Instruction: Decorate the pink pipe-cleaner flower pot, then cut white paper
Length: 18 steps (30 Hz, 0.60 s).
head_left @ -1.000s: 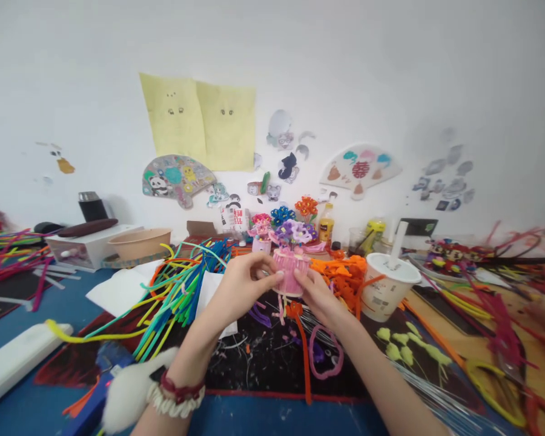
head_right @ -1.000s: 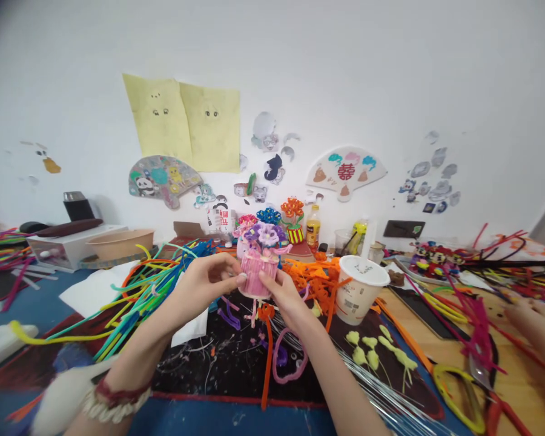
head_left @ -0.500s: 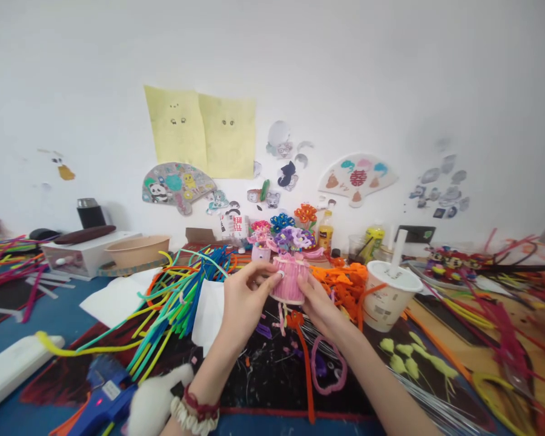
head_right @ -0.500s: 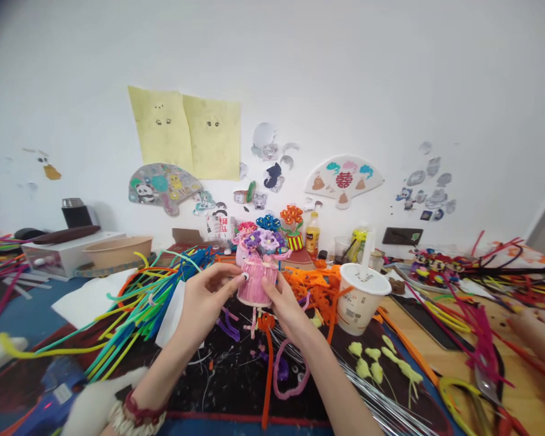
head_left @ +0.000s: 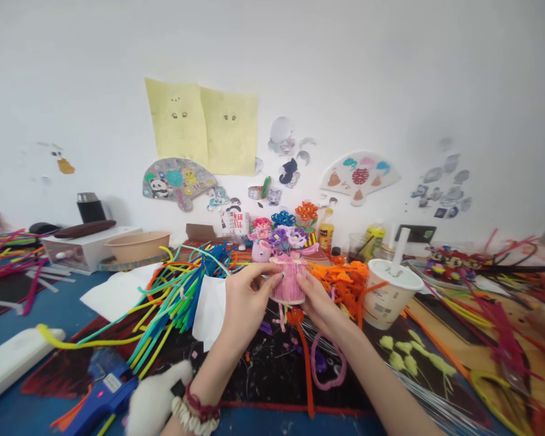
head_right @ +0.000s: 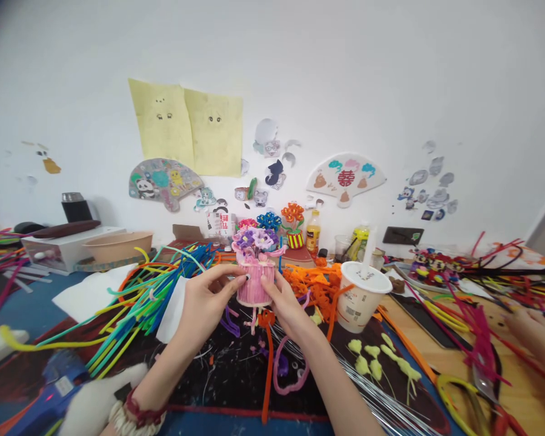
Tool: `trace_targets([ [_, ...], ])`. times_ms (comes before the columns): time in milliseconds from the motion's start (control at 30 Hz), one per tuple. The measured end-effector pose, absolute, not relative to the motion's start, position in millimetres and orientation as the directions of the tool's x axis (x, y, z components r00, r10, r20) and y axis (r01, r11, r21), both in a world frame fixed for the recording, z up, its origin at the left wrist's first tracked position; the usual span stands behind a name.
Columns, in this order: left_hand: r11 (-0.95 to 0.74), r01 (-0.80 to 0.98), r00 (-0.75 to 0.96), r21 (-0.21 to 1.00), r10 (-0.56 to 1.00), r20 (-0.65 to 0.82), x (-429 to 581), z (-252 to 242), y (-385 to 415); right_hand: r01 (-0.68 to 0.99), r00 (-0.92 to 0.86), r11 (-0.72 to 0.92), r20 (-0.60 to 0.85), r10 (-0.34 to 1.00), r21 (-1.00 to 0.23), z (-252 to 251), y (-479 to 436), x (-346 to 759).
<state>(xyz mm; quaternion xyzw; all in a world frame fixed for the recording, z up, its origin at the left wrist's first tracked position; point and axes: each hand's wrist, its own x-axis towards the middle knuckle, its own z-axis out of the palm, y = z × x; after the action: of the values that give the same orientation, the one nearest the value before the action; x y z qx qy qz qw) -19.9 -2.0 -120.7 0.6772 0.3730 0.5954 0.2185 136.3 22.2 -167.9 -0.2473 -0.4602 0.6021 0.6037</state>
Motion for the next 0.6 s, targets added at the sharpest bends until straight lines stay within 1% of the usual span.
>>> trace_targets([
  [367,-0.656,0.315,0.014,0.686,0.726,0.687,-17.7,-121.1,-2.3,-0.499,-0.171,0.159,0.276,0.946,-0.852,-169.8,24.0,136.3],
  [600,-0.619,0.309,0.0,0.722,0.759,0.651,-15.2,-121.6,-3.2,-0.507,-0.168,0.181,0.302,0.938,-0.843,-166.4,21.1,136.7],
])
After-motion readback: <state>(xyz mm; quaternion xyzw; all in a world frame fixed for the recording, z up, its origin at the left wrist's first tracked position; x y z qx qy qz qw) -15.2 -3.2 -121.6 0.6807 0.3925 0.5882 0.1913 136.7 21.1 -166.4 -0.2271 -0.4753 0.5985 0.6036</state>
